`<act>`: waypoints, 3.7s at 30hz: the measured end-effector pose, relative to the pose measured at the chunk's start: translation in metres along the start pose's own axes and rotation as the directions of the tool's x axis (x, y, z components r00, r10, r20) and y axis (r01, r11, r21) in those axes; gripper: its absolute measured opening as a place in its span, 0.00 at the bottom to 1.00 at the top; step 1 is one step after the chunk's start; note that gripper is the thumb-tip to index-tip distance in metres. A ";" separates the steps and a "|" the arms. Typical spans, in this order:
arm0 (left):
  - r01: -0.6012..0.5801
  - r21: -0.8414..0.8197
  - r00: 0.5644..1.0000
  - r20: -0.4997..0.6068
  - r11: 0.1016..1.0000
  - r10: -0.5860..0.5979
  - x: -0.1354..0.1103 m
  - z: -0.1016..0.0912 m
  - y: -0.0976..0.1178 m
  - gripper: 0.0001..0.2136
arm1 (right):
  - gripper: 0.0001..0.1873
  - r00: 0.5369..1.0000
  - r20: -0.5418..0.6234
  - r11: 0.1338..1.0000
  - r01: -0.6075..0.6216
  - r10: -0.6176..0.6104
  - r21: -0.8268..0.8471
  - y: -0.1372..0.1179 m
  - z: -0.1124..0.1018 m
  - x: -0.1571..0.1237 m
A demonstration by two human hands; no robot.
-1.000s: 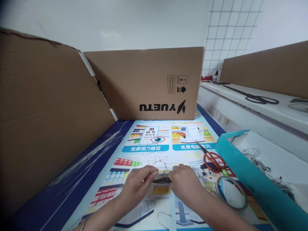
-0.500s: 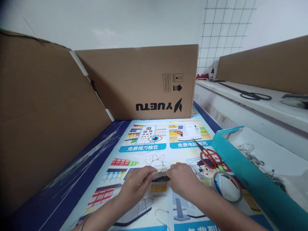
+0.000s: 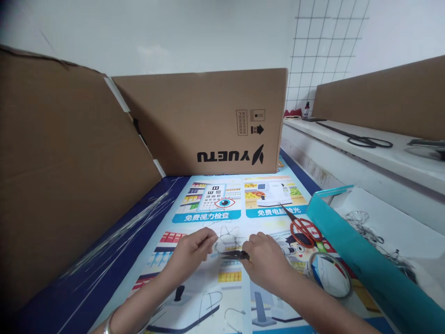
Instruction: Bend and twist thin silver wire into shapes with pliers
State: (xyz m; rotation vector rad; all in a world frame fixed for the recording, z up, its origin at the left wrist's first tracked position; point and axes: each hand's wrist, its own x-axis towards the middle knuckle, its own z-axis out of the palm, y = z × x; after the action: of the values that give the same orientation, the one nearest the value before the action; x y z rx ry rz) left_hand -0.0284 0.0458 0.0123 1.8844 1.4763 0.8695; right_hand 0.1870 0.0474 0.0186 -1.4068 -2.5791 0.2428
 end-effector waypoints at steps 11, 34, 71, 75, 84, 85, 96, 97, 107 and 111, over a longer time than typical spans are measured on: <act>0.029 -0.238 0.989 0.149 0.971 0.007 -0.002 0.005 0.012 0.10 | 0.11 0.996 -0.011 0.852 -0.066 0.084 0.520 -0.008 0.004 0.008; -0.131 0.098 0.810 0.584 0.987 0.050 -0.009 -0.018 0.016 0.10 | 0.08 0.896 0.420 0.970 0.043 -0.143 0.238 -0.005 -0.008 -0.005; -0.305 0.471 0.877 0.478 0.828 0.051 -0.016 0.007 -0.002 0.16 | 0.12 0.930 0.365 0.998 -0.060 0.042 0.037 0.007 0.002 0.005; -0.282 0.508 0.906 0.420 0.814 0.051 -0.018 0.016 -0.003 0.20 | 0.13 0.935 0.354 0.998 -0.050 0.038 0.024 0.008 0.003 0.006; -0.278 0.547 0.909 0.415 0.790 0.033 -0.018 0.023 0.000 0.22 | 0.13 0.938 0.345 0.997 -0.059 0.039 0.048 0.008 0.001 0.006; -0.275 0.528 0.906 0.422 0.803 0.033 -0.018 0.020 0.001 0.22 | 0.14 0.937 0.347 0.997 -0.061 0.040 0.050 0.008 0.001 0.006; -0.308 0.525 0.872 0.489 0.793 0.016 -0.032 0.009 0.017 0.25 | 0.16 0.929 0.369 0.995 -0.071 0.041 0.070 0.012 0.004 0.006; -0.309 0.539 0.874 0.486 0.784 0.009 -0.033 0.011 0.016 0.25 | 0.16 0.929 0.368 0.995 -0.070 0.039 0.071 0.012 0.005 0.006; -0.291 0.575 0.860 0.507 0.765 -0.053 -0.036 0.011 0.027 0.31 | 0.16 0.929 0.369 0.995 -0.059 0.028 0.074 0.012 0.003 0.008; -0.288 0.591 0.865 0.499 0.754 -0.061 -0.041 0.012 0.034 0.33 | 0.16 0.929 0.368 0.995 -0.064 0.030 0.080 0.012 0.005 0.008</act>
State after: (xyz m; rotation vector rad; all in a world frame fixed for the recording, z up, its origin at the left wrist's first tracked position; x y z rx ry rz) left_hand -0.0058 -0.0019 0.0261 2.4751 1.4275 -0.1649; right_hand 0.1916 0.0604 0.0120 -1.5142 -2.7795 0.6831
